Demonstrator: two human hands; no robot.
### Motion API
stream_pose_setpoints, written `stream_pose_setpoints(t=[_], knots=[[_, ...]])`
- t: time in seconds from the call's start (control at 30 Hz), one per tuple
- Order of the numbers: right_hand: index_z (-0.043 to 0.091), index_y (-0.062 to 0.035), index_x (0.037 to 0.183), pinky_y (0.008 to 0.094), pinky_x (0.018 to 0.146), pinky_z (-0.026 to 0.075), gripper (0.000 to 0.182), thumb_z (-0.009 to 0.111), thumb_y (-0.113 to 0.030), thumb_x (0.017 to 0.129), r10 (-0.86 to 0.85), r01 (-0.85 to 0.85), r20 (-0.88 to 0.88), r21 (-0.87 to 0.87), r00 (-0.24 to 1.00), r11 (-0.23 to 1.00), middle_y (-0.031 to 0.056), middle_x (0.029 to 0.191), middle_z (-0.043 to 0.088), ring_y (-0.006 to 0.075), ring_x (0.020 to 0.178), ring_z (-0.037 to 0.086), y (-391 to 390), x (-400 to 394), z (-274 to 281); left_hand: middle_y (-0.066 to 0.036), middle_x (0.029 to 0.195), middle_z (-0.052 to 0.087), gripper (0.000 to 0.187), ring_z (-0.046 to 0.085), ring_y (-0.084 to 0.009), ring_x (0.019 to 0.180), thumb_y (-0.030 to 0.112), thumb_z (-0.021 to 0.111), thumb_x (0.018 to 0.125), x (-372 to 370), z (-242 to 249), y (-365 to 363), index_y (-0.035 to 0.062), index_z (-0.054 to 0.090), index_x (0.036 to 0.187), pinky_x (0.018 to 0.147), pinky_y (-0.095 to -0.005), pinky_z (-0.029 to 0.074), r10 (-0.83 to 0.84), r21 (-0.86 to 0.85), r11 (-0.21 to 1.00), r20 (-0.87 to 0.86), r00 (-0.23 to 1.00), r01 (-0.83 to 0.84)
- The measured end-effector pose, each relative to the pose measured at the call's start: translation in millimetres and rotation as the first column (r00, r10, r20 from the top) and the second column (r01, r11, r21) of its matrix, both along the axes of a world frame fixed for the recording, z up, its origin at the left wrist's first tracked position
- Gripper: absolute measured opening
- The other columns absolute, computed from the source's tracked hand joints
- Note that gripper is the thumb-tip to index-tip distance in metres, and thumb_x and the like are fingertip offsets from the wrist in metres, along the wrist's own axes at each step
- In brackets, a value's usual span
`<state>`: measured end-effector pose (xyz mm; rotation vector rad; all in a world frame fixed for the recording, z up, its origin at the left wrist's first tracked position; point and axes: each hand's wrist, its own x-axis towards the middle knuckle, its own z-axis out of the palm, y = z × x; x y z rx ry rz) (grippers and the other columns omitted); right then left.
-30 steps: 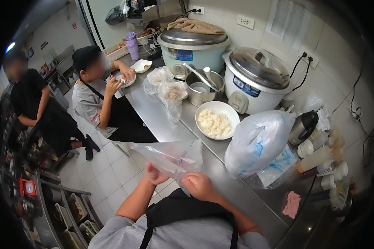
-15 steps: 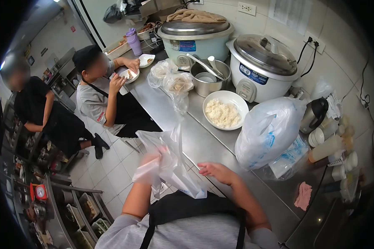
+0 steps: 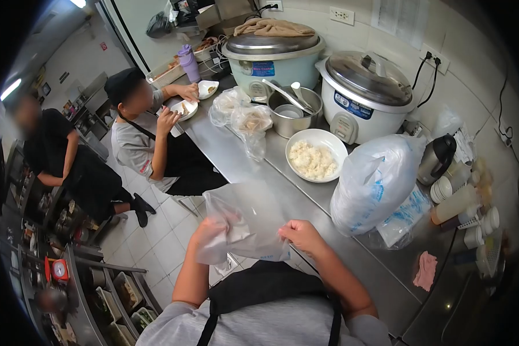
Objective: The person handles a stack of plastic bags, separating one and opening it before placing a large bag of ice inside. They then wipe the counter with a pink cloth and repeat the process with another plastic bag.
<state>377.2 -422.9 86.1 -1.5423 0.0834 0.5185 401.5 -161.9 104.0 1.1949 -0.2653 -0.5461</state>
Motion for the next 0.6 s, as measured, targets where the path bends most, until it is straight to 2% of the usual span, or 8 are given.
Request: stream_pose_setpoints(t=[0.03, 0.1, 0.13, 0.2, 0.3, 0.4, 0.5, 0.6], knots=[[0.057, -0.0013, 0.074, 0.021, 0.06, 0.039, 0.015, 0.053, -0.015, 0.079, -0.023, 0.023, 0.0, 0.023, 1.0, 0.999, 0.0018, 0.067, 0.056, 0.0078, 0.062, 0.048, 1, 0, 0, -0.011, 0.106, 0.053, 0.038, 0.049, -0.019, 0.099, 0.014, 0.049, 0.079, -4, -1, 2, -0.0021, 0.045, 0.113, 0.085, -0.0292, 0.038, -0.149, -0.277, 0.952, -0.05, 0.988, 0.13], [0.056, -0.0018, 0.073, 0.0208, 0.058, 0.038, 0.014, 0.051, -0.014, 0.079, -0.075, 0.075, 0.0, 0.072, 0.997, 0.995, 0.0011, 0.064, 0.054, 0.0074, 0.06, 0.047, 2, -1, -1, -0.011, 0.106, 0.053, 0.038, 0.049, -0.0193, 0.099, 0.015, 0.049, 0.079, -14, -5, -2, -0.0017, 0.045, 0.113, 0.085, -0.0293, 0.038, -0.308, -0.621, 0.756, -0.059, 0.95, 0.207], [0.056, -0.0021, 0.073, 0.0207, 0.058, 0.038, 0.014, 0.05, -0.014, 0.08, -0.057, 0.053, 0.051, 0.077, 0.997, 0.996, 0.0007, 0.064, 0.054, 0.0074, 0.06, 0.046, 3, -1, -6, -0.011, 0.107, 0.053, 0.038, 0.049, -0.0194, 0.099, 0.015, 0.048, 0.079, -18, -8, -6, -0.0014, 0.045, 0.113, 0.084, -0.0294, 0.038, -0.325, -0.707, 0.683, -0.071, 0.943, 0.182], [0.056, -0.0026, 0.073, 0.0206, 0.058, 0.037, 0.015, 0.048, -0.013, 0.08, -0.021, 0.008, 0.154, 0.084, 0.988, 0.996, 0.0, 0.065, 0.054, 0.0074, 0.059, 0.046, 9, -2, -17, -0.011, 0.107, 0.052, 0.038, 0.049, -0.0197, 0.099, 0.016, 0.048, 0.08, -27, -16, -19, -0.0009, 0.044, 0.114, 0.084, -0.0295, 0.038, -0.241, -0.721, 0.688, -0.122, 0.963, 0.081], [0.057, -0.0026, 0.075, 0.0211, 0.059, 0.038, 0.015, 0.045, -0.011, 0.081, -0.008, -0.016, 0.174, 0.134, 0.985, 0.991, 0.0005, 0.069, 0.055, 0.0084, 0.061, 0.047, 26, -10, -11, -0.011, 0.107, 0.052, 0.039, 0.048, -0.0201, 0.099, 0.017, 0.047, 0.08, -41, -29, -46, -0.0002, 0.044, 0.115, 0.084, -0.0296, 0.038, -0.007, -0.524, 0.848, -0.167, 0.986, -0.082], [0.058, -0.0008, 0.08, 0.0224, 0.061, 0.04, 0.016, 0.045, -0.009, 0.08, -0.024, -0.003, 0.182, 0.148, 0.983, 0.989, 0.0017, 0.074, 0.056, 0.0098, 0.064, 0.049, 37, -16, -20, -0.012, 0.108, 0.052, 0.039, 0.048, -0.0206, 0.099, 0.018, 0.047, 0.081, -42, -37, -70, 0.0005, 0.043, 0.116, 0.084, -0.0298, 0.038, 0.19, -0.226, 0.954, -0.054, 0.98, -0.197], [0.058, 0.001, 0.085, 0.0236, 0.063, 0.041, 0.017, 0.045, -0.009, 0.081, -0.011, 0.003, 0.087, 0.089, 0.996, 0.996, 0.0033, 0.076, 0.057, 0.0109, 0.067, 0.051, 39, -19, -17, -0.012, 0.108, 0.051, 0.039, 0.048, -0.021, 0.1, 0.019, 0.046, 0.081, -39, -40, -75, 0.0013, 0.042, 0.116, 0.084, -0.0299, 0.038, 0.241, -0.082, 0.968, 0.062, 0.969, -0.236], [0.058, 0.002, 0.086, 0.0247, 0.063, 0.042, 0.019, 0.044, -0.009, 0.081, -0.014, 0.014, 0.106, 0.002, 0.994, 1.0, 0.0049, 0.077, 0.058, 0.0118, 0.068, 0.052, 41, -17, -28, -0.012, 0.108, 0.051, 0.04, 0.047, -0.0214, 0.1, 0.02, 0.045, 0.082, -36, -41, -74, 0.002, 0.041, 0.117, 0.084, -0.0301, 0.038, 0.25, -0.019, 0.968, 0.122, 0.961, -0.249]])
